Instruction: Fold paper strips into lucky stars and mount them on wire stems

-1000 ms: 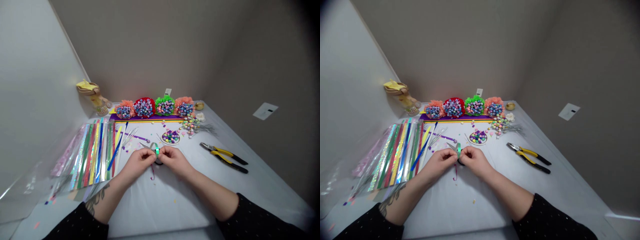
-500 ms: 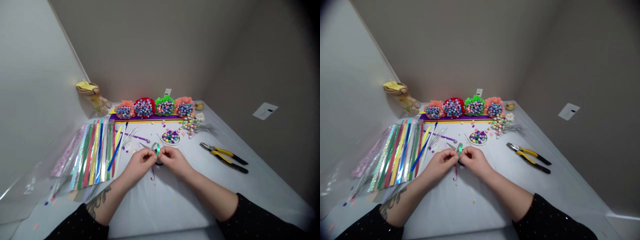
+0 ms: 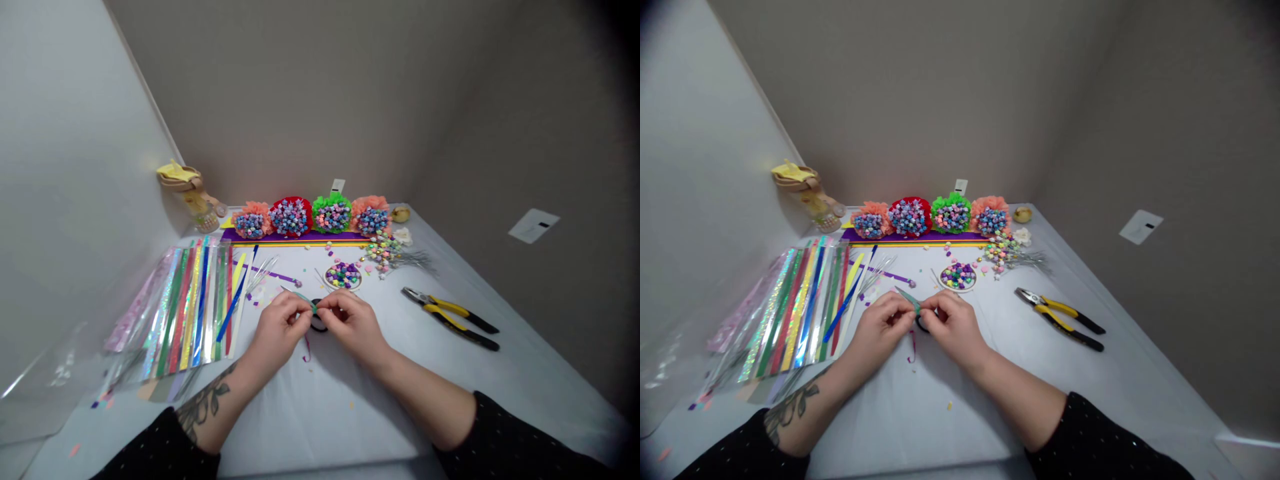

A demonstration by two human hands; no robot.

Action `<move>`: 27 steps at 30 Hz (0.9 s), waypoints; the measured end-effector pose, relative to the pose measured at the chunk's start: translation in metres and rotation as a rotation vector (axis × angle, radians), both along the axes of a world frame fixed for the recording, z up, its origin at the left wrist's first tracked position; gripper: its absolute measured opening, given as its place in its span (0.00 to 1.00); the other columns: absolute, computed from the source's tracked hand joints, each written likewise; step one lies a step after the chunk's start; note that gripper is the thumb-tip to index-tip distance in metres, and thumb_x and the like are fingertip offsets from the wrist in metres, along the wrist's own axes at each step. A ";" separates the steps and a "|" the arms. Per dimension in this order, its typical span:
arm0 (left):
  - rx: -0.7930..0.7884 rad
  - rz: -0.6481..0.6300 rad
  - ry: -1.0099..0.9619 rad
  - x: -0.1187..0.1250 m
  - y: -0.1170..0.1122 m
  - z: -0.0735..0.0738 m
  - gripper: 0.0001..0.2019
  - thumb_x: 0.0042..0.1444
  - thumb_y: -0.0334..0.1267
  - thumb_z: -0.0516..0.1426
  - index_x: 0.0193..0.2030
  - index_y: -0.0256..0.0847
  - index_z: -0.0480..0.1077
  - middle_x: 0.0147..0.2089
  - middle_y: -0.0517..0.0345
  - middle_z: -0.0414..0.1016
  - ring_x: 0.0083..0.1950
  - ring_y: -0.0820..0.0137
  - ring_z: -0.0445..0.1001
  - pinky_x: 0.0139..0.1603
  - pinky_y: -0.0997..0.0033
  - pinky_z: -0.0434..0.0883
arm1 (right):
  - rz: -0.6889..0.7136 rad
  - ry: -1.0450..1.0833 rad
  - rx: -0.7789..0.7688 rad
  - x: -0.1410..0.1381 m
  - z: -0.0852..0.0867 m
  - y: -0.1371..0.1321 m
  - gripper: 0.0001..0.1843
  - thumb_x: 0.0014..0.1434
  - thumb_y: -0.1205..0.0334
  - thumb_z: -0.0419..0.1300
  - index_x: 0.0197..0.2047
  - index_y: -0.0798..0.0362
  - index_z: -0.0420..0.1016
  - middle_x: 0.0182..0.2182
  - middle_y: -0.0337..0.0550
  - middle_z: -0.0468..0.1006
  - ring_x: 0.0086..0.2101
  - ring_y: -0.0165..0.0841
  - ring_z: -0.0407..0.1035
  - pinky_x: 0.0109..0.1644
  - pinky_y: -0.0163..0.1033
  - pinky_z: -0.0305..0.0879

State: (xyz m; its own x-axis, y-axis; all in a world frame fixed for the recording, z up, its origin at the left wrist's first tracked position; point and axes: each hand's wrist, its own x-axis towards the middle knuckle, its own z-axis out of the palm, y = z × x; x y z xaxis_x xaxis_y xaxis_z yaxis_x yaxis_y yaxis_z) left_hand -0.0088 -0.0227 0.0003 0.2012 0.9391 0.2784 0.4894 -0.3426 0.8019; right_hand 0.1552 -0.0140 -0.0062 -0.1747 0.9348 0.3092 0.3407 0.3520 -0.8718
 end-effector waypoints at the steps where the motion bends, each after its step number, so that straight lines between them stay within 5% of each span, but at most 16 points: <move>1: -0.001 -0.001 0.009 0.000 0.000 0.000 0.06 0.55 0.31 0.53 0.31 0.39 0.71 0.32 0.57 0.69 0.34 0.71 0.68 0.33 0.73 0.64 | 0.002 0.013 -0.043 0.000 0.000 0.001 0.04 0.53 0.65 0.58 0.28 0.52 0.74 0.27 0.41 0.73 0.27 0.30 0.64 0.30 0.34 0.60; 7: 0.002 0.020 0.050 0.000 -0.001 0.000 0.05 0.55 0.30 0.54 0.30 0.40 0.70 0.31 0.59 0.68 0.33 0.72 0.67 0.32 0.74 0.63 | 0.070 0.122 -0.286 -0.002 -0.002 0.004 0.04 0.51 0.64 0.57 0.27 0.54 0.70 0.24 0.38 0.70 0.26 0.29 0.63 0.30 0.33 0.59; 23: 0.041 0.116 0.077 0.002 -0.005 0.005 0.06 0.55 0.33 0.54 0.28 0.39 0.69 0.30 0.57 0.70 0.31 0.71 0.68 0.30 0.74 0.64 | 0.057 0.207 -0.338 -0.002 -0.005 0.006 0.05 0.52 0.62 0.56 0.27 0.54 0.67 0.22 0.35 0.65 0.24 0.27 0.58 0.28 0.32 0.55; 27: 0.047 -0.159 0.178 0.007 -0.017 0.003 0.08 0.57 0.34 0.52 0.33 0.41 0.72 0.31 0.56 0.73 0.32 0.70 0.71 0.35 0.72 0.67 | 0.052 0.391 -0.471 -0.001 -0.005 0.008 0.07 0.52 0.60 0.57 0.27 0.53 0.64 0.18 0.31 0.58 0.19 0.24 0.50 0.22 0.30 0.48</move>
State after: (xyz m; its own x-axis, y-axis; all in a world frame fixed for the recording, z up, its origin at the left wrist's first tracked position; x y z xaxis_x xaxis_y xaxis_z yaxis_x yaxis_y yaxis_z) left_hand -0.0022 -0.0394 0.0036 0.3953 0.8787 0.2676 0.5587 -0.4612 0.6893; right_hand 0.1547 -0.0057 -0.0114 -0.1807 0.9799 -0.0845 -0.0433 -0.0937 -0.9947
